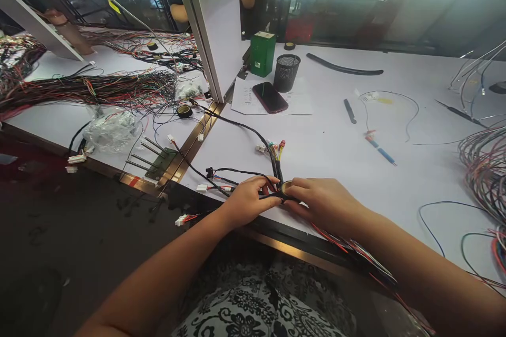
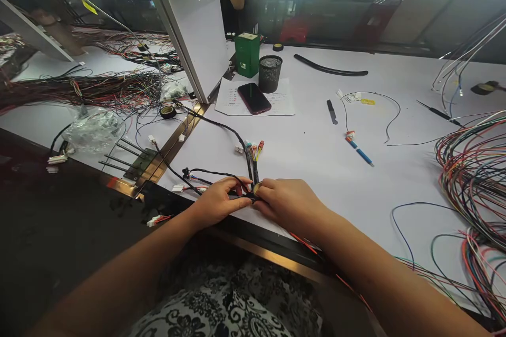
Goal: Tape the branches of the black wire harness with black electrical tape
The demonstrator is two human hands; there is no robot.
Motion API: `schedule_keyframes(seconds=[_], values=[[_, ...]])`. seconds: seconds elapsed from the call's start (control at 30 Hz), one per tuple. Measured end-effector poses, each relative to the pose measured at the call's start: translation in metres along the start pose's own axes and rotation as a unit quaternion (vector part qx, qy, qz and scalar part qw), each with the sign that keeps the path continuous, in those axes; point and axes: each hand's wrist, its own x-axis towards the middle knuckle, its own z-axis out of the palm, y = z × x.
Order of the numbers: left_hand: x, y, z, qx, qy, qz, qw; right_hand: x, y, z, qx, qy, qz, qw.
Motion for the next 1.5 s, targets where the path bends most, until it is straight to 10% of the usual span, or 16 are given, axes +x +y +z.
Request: schedule_keyframes(seconds=[0.3, 0.5, 0.83, 1.07, 1.27, 1.5], values=[[-0.003, -0.008, 0.012, 0.101, 0.095, 0.134, 0.981, 0.002, 0.007, 0.009, -0.019, 0.047, -0.006, 0.999], [-0.010, -0.015, 0.009, 0.316, 0.108, 0.298, 0.894, 0.006, 0.012, 0.012, -0.013, 0.070, -0.035, 0.997], [-0.011, -0.021, -0.006, 0.416, 0.091, 0.390, 0.816, 0.020, 0.017, 0.006, 0.028, 0.089, -0.123, 0.988], [0.007, -0.009, -0.019, 0.356, -0.029, 0.373, 0.857, 0.022, 0.021, 0.036, 0.059, 0.158, -0.009, 0.986], [0.049, 0.024, -0.034, 0.346, -0.218, 0.379, 0.830, 0.000, 0.017, 0.041, 0.106, 0.157, 0.125, 0.974], [0.106, 0.042, -0.030, 0.238, -0.395, 0.190, 0.867, -0.023, 0.008, 0.042, 0.167, 0.148, 0.168, 0.960]])
